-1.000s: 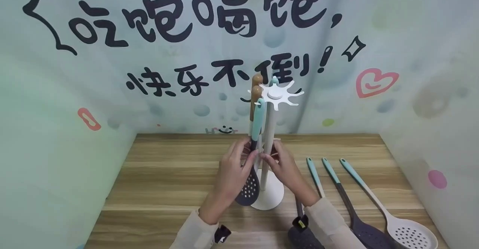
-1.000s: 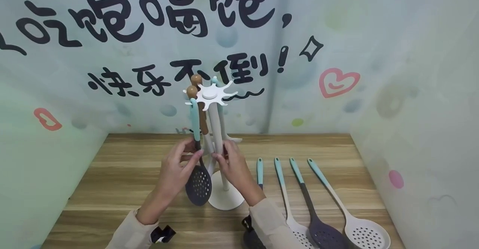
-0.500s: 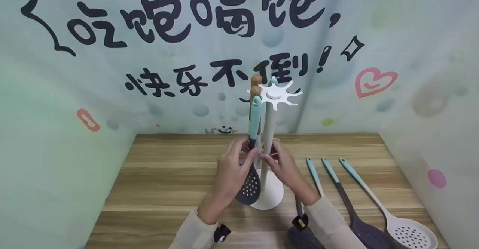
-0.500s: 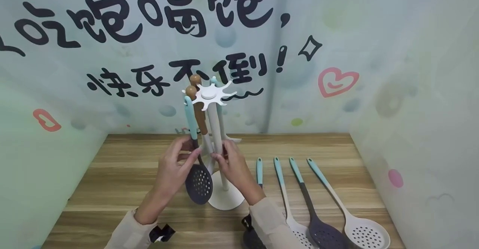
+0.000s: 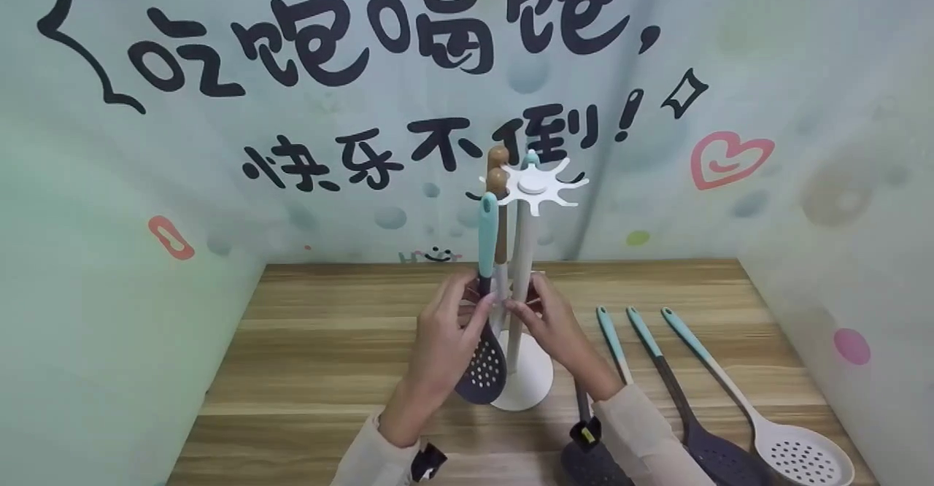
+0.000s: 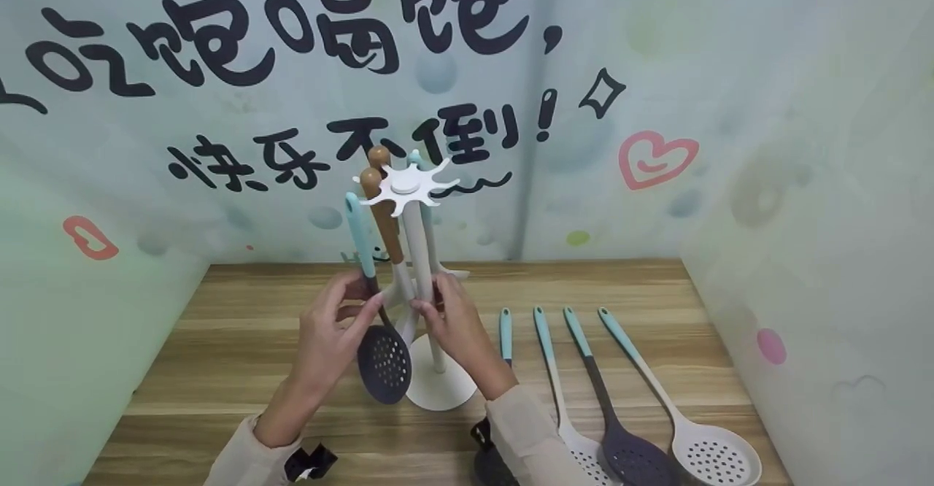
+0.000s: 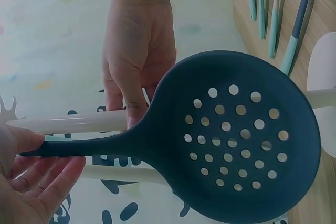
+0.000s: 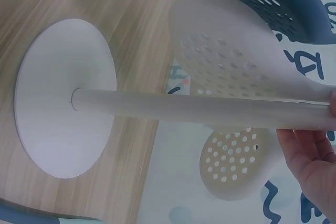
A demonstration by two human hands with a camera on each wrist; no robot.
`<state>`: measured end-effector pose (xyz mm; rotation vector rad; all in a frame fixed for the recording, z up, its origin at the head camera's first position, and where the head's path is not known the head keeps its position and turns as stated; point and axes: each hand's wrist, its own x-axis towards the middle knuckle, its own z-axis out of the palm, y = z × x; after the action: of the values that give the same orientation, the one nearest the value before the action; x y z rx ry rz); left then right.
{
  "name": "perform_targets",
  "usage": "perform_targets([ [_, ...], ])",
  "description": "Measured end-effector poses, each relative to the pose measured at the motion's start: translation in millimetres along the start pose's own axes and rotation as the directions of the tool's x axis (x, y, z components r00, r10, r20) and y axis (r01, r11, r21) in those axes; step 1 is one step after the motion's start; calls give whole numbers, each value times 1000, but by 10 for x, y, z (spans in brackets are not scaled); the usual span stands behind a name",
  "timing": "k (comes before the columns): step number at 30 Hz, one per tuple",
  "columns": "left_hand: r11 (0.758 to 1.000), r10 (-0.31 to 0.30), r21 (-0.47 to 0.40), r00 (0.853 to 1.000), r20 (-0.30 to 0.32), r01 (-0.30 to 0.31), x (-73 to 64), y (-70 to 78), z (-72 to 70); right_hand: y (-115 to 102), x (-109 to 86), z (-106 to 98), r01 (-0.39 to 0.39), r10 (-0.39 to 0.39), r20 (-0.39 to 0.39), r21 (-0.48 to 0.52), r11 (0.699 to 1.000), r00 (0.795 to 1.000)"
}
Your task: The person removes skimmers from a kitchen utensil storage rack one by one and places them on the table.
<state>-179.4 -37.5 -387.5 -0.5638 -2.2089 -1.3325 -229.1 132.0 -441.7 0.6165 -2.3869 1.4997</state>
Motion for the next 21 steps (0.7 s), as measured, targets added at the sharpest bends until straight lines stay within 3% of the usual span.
perform_targets([
  [9,1000,-24,9,999,-40,24,-85,-51,-74,3,10,12,-62,62,1,46,997,998],
  [15,1000,-20,7,997,-79,20,-148,-122,-143,-3,9,-9,-104,104,25,11,995,994],
  [21,998,-51,31,996,-75,53,-247,-242,-226,-6,8,-18,-83,82,30,15,996,996],
])
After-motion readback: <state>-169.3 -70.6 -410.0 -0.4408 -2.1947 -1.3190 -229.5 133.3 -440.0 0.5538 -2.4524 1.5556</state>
